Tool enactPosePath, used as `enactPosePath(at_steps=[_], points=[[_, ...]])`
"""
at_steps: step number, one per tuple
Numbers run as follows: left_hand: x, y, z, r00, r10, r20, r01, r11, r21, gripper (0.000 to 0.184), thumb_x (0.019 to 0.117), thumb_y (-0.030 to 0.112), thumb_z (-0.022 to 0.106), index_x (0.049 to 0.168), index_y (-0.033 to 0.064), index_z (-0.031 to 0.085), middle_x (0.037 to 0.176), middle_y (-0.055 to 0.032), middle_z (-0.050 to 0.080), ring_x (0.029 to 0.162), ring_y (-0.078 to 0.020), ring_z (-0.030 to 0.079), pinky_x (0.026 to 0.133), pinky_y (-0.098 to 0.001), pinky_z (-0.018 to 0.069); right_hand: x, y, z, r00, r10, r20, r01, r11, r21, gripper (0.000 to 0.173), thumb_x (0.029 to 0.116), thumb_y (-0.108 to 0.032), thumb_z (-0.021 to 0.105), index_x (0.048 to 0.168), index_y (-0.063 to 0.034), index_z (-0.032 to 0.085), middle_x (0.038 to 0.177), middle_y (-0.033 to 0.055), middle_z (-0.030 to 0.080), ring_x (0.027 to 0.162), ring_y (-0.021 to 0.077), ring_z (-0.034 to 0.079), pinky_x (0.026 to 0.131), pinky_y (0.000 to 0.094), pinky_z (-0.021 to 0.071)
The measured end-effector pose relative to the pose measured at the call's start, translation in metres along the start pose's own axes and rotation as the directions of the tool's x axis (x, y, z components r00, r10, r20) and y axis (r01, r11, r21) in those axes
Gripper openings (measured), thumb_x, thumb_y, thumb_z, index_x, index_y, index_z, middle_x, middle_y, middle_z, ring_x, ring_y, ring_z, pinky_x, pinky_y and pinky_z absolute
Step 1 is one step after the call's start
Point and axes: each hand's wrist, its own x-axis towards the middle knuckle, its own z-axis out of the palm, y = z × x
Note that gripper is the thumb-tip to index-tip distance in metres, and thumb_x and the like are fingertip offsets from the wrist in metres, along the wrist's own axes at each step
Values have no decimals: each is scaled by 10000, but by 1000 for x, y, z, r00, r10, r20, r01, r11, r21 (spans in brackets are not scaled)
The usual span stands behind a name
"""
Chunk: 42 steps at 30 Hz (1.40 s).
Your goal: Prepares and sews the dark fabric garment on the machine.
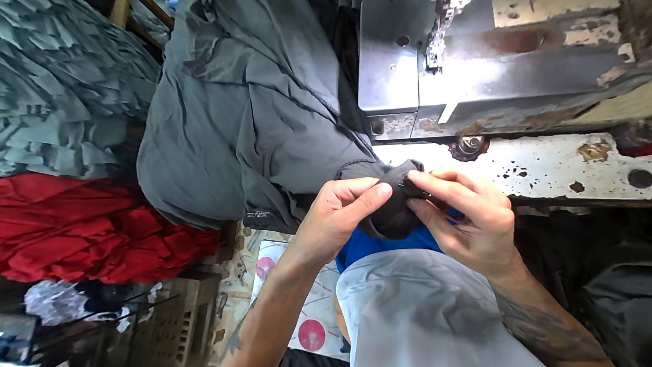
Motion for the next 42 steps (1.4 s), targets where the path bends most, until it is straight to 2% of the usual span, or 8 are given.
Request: enactPosePath(at_steps=[7,9,14,18,23,30,37,42], points=[[-5,-1,-8,1000,-7,-21,7,1000,15,300,1035,107,422,889,136,682,782,39,674,697,-12,652,637,-177,560,7,25,-9,891,372,262,-448,819,360,428,899,-124,725,1301,-22,622,1105,-18,666,571,-73,459,494,82,407],[-5,0,-12,1000,-29,-8,29,999,33,268,1036,135,431,899,145,662,768,39,664,673,-8,642,609,-169,550,7,30,-7,841,400,364,-538,686,490,198,895,-38,715,1089,-73,699,928,-75,715,568,-57,568,514,108,505],[7,1,-15,992,-78,97,60,983,171,181,1000,180,596,905,114,734,739,56,675,647,8,617,579,-150,514,18,26,-9,861,335,384,-501,695,516,108,931,9,654,1007,-40,712,822,-68,685,555,-65,533,505,83,472],[13,3,-15,991,-117,59,114,992,53,308,1040,146,519,810,103,719,665,27,626,562,-3,565,506,-155,477,17,20,-9,954,272,122,-296,918,263,249,937,-37,653,1177,19,694,949,8,656,609,-52,467,528,87,393],[12,3,-12,984,-172,35,172,985,10,395,1068,202,448,796,131,725,686,34,667,608,3,622,549,-161,522,6,1,-8,998,64,-21,-64,998,17,213,904,-125,744,1030,45,732,912,89,644,683,-22,507,592,85,414],[8,4,-10,993,-115,31,113,991,68,419,1069,172,433,763,120,715,671,27,657,595,-4,614,541,-165,512,6,7,-3,978,184,94,-205,921,330,72,918,5,676,968,49,705,875,21,672,605,-71,515,531,72,455],[1,3,-10,998,-67,-5,67,989,134,422,1077,199,455,731,121,684,618,26,600,526,-8,551,478,-157,462,0,39,-20,994,71,-81,-88,969,-231,120,990,-55,576,1019,50,627,891,138,609,746,129,598,641,227,501],[1,7,-8,982,181,53,-186,885,427,266,998,99,573,778,91,721,654,74,629,558,34,546,505,-126,455,23,22,-29,957,203,210,-262,914,311,427,947,-87,653,1336,57,551,1133,32,674,624,-72,496,536,82,436]])
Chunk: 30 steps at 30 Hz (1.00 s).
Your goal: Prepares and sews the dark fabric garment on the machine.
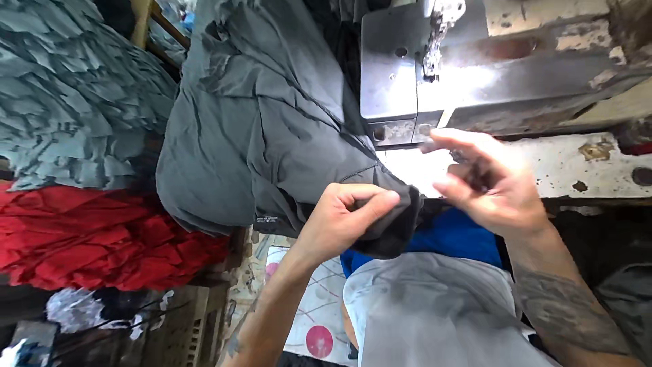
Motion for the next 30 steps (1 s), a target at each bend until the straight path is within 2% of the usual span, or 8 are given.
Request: enactPosePath(at_steps=[1,3,5,10,17,23,26,30], points=[[1,6,0,998,56,-9,-56,995,81,199,970,90,625,803,81,732,679,82,651,577,49,566,520,-114,473,9,-1,4,991,-6,132,-14,988,152,505,914,-80,709,1367,58,534,1159,27,678,628,-69,505,535,91,442],[-2,15,-7,995,91,-39,-79,967,243,85,930,102,695,853,90,730,728,95,669,617,69,582,549,-96,485,22,1,6,960,-7,279,-74,958,276,206,887,-24,723,1088,1,685,896,-66,699,686,-81,585,612,89,501],[-7,14,-26,995,76,-65,-52,947,317,40,913,117,717,880,102,734,745,101,686,623,72,596,555,-95,492,33,2,-5,934,-18,358,-65,973,220,47,907,-17,674,922,-46,707,739,-116,639,633,-114,529,573,62,446],[-19,4,-45,984,28,-179,22,963,268,144,1009,119,591,915,100,699,689,97,632,556,62,550,507,-94,454,39,3,-12,923,117,367,-213,949,232,122,936,-20,602,901,-124,655,616,-151,531,469,-92,413,425,82,346],[-27,2,-53,984,-73,-162,93,988,121,198,1063,141,493,1001,132,681,733,84,646,593,41,586,512,-118,477,46,-6,3,892,134,431,-187,979,82,49,872,-114,748,827,-97,736,650,-122,644,555,-96,538,503,93,446],[58,66,-148,975,111,192,-209,752,625,234,1040,319,582,1137,141,698,982,104,702,821,96,622,752,-147,532,58,-27,44,993,12,118,-26,993,119,137,999,-82,590,871,-33,586,606,-12,502,454,10,439,402,145,379],[124,43,-105,941,301,153,-330,727,602,188,1018,215,601,1063,62,702,924,4,692,791,11,629,724,-202,532,46,-5,45,945,293,-145,-267,948,173,125,1014,-165,606,928,-77,625,576,12,527,400,63,462,367,204,405],[170,-2,-30,990,138,5,-109,753,649,157,976,163,601,976,59,719,865,-98,707,820,-241,681,720,-488,521,23,27,35,801,555,-223,-471,815,337,128,967,-89,643,842,-101,618,542,-88,548,398,-15,496,397,146,450]])
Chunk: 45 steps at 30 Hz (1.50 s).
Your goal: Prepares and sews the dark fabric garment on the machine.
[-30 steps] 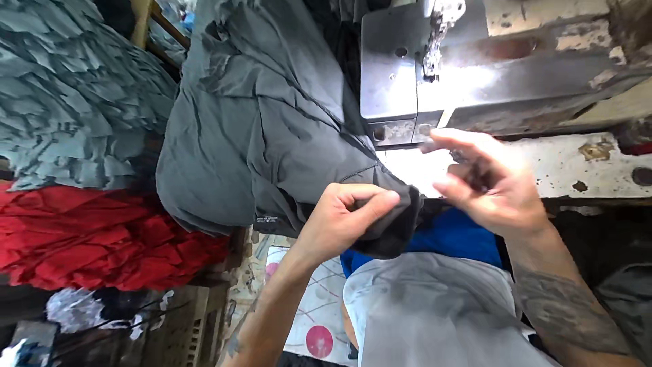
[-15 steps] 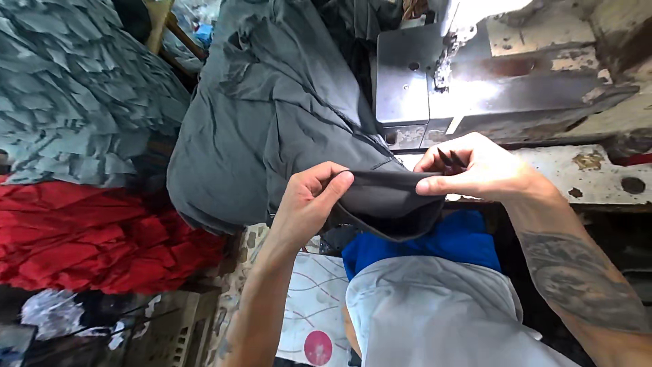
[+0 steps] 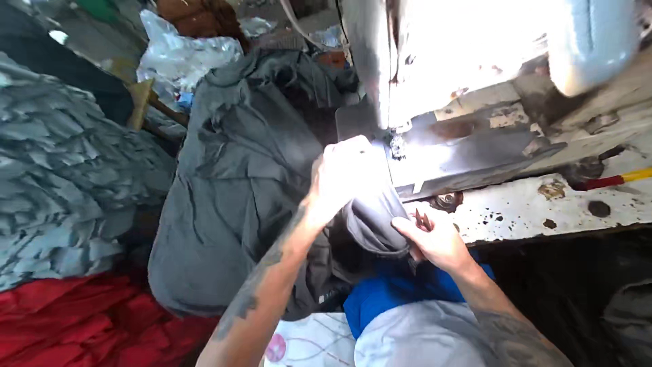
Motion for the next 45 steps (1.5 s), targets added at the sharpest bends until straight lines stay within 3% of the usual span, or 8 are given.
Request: enactPosePath(at_steps=[5,8,13,15,16,18,24,45], points=[[51,3,13,991,-87,98,70,984,163,300,967,204,660,1108,-59,689,1109,-271,688,1096,-423,646,922,-591,471,20,1,-3,987,-14,-157,35,991,131,226,965,-30,625,754,-98,582,526,-71,551,388,0,512,382,161,469],[81,-78,75,950,222,-221,-159,949,272,405,829,465,706,999,98,726,960,-126,717,917,-291,693,742,-501,545,22,2,-1,983,-5,-185,38,984,175,220,961,-32,629,752,-93,598,539,-62,560,387,8,509,374,163,465],[85,-87,87,962,143,-232,-75,957,280,441,790,534,727,970,131,723,908,-97,708,864,-279,690,677,-507,529,23,6,-1,981,-22,-193,56,983,174,241,961,-40,622,735,-115,580,531,-77,539,386,-3,500,373,155,457],[71,-53,66,972,106,-210,-42,957,288,406,846,456,699,947,63,712,884,-145,708,855,-312,696,685,-507,526,23,5,-1,980,-16,-198,51,983,175,234,962,-38,622,742,-110,580,535,-76,544,389,-3,503,376,157,458],[63,-14,34,995,-98,9,93,969,227,385,940,339,688,1071,-23,684,1045,-228,696,1041,-378,666,862,-560,491,23,5,-1,979,-16,-202,51,984,170,230,961,-33,621,747,-108,583,535,-77,548,389,-5,504,376,155,458],[58,11,16,981,-181,72,165,968,187,342,949,248,679,1060,-76,677,1076,-281,687,1089,-426,650,903,-590,460,23,4,0,978,-17,-210,52,985,164,236,959,-23,621,742,-107,586,532,-75,548,385,-5,505,373,152,458],[61,5,20,986,-162,38,154,975,161,301,932,242,692,928,-59,681,977,-257,685,992,-400,662,821,-579,470,24,5,0,975,-26,-221,62,986,157,227,952,-35,631,740,-106,589,537,-82,557,386,-6,506,369,154,455],[65,8,19,977,-212,-6,212,970,115,365,927,232,722,1114,-77,671,1136,-285,679,1129,-436,643,943,-615,474,27,7,6,968,-32,-249,79,980,181,270,993,-46,605,729,-83,565,509,-50,544,369,19,501,368,177,452]])
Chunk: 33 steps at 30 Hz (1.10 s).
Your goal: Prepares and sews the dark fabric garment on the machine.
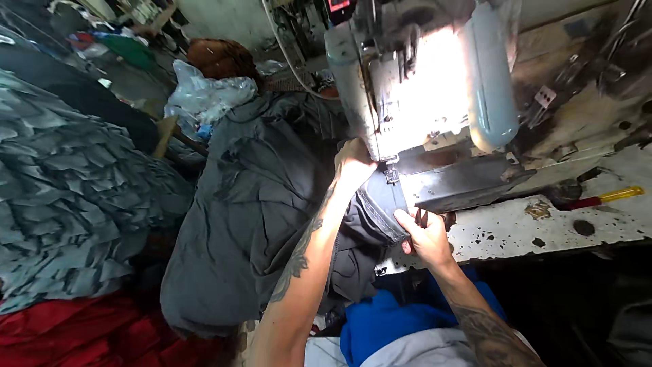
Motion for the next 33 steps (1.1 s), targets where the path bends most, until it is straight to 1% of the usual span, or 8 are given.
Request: enactPosePath(at_steps=[8,13,16,20,23,28,30,33], points=[[-46,4,-99,754,367,-545,-472,879,-62,220,995,59,548,1120,-51,692,981,-144,730,812,-136,703,752,-314,594,-3,-1,-4,999,-19,29,21,995,-101,227,993,-135,605,771,-92,592,522,-69,547,384,13,499,385,186,458],[53,65,-194,649,476,-594,-487,859,158,661,942,227,689,1505,-7,435,1467,-280,488,1302,-361,535,1018,-461,488,-1,-2,-8,997,-23,80,34,989,-145,225,987,-107,596,764,-98,568,507,-84,503,385,-1,488,394,175,455],[118,80,-224,738,508,-444,-421,861,286,1079,783,373,865,1622,92,246,1640,-275,244,1484,-481,286,1155,-599,340,-7,2,-12,969,-234,74,243,884,-399,170,964,-130,612,864,-2,663,574,-21,526,470,21,502,481,196,465],[146,89,-244,811,522,-264,-434,839,328,574,943,211,730,1448,26,531,1397,-238,591,1296,-398,574,1093,-585,429,-24,11,-10,882,-464,85,420,690,-590,430,908,-55,652,1305,105,611,611,69,597,514,130,525,554,294,497],[127,87,-253,783,532,-322,-425,836,347,446,1079,162,422,1492,6,488,1438,-241,566,1340,-367,550,1135,-519,401,-19,21,-11,821,-557,126,525,652,-547,371,895,-47,623,1245,71,668,631,56,588,518,78,492,542,204,458],[-60,34,-133,563,594,-575,-658,743,123,303,1055,247,524,1152,-3,667,1108,-126,704,989,-138,678,854,-302,566,-17,9,-23,889,-397,229,455,821,-344,218,946,-67,573,1064,17,736,764,32,690,588,-25,560,575,136,482],[-112,4,-39,601,680,-419,-753,658,-12,220,967,277,607,961,80,706,1000,-59,739,996,-136,695,930,-314,553,-16,-7,-24,932,-233,277,299,928,-224,186,966,-64,557,1079,8,686,701,-37,607,504,-25,521,480,157,483],[-121,-24,8,591,794,-140,-785,607,125,375,967,410,614,1123,98,753,1039,-68,760,1039,-208,693,1029,-429,483,-16,-33,-29,927,48,373,23,982,-186,109,1000,-95,531,1058,-58,614,592,-74,565,416,21,513,412,196,470]])
